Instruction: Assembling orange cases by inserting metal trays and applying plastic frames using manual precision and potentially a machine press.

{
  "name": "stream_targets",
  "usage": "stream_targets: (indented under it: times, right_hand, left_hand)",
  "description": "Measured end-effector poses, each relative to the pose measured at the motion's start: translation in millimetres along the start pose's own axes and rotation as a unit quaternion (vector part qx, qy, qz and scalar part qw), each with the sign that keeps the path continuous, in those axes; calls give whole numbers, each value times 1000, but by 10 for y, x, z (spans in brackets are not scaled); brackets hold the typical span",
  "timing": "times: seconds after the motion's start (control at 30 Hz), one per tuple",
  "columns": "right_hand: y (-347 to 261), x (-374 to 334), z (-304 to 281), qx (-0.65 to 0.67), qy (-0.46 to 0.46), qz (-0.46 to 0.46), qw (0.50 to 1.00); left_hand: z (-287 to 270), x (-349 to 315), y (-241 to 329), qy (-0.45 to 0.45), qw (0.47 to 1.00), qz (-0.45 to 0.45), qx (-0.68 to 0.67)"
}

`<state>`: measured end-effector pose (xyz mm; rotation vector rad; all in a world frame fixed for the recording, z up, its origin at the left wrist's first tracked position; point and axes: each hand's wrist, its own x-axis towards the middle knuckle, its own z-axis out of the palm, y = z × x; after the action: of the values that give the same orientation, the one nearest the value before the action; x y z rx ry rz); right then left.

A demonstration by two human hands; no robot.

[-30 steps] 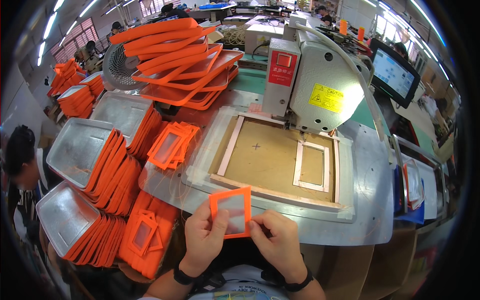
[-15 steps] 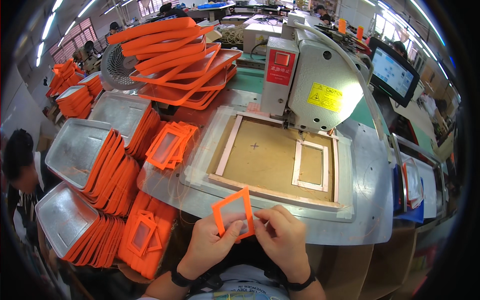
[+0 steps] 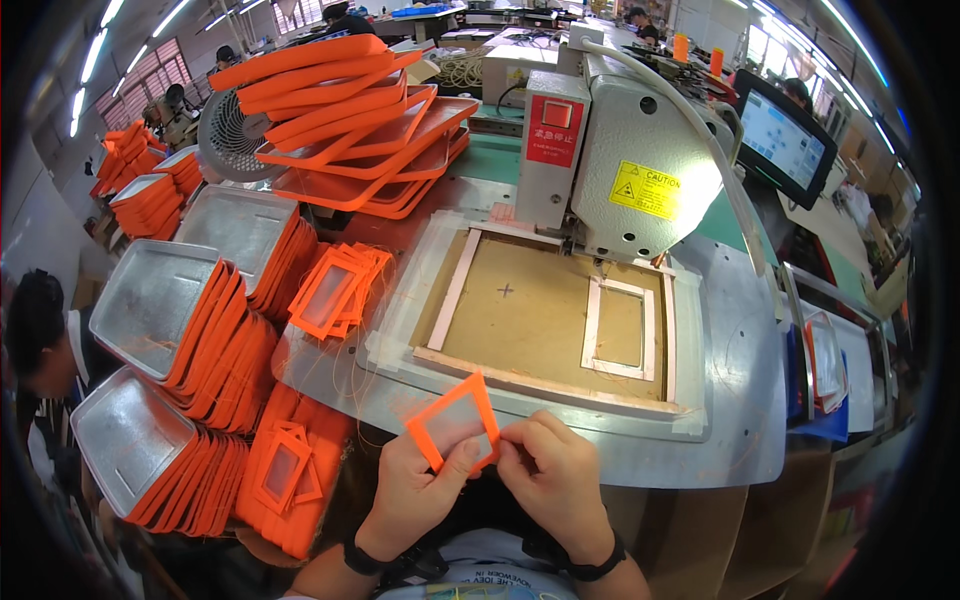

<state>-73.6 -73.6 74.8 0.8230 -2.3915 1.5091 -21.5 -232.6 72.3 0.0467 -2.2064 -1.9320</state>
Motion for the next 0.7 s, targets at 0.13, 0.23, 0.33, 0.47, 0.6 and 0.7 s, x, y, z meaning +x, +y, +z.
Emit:
stream_targets:
  times: [0.13, 0.23, 0.33, 0.47, 0.6, 0.7]
  right_hand:
    - [57, -27, 32, -93, 31, -21, 995]
    - [102, -31, -23, -108, 39, 8, 993]
    - [25, -23, -83, -49, 28, 26, 998]
    - [-53, -10, -24, -52, 21, -7, 998]
    - [-18, 1, 15, -62, 17, -27, 998]
    - [22, -7, 25, -68, 15, -25, 997]
  left_hand:
    - [25, -36, 22, 1, 1000, -21, -6]
    - [16, -24, 114, 32, 994, -86, -65]
    - [16, -2, 110, 38, 994, -77, -69]
    - [33, -6, 58, 47, 999, -23, -11]
    - [70, -12, 48, 34, 996, 51, 63]
    - [62, -12, 92, 28, 995, 56, 73]
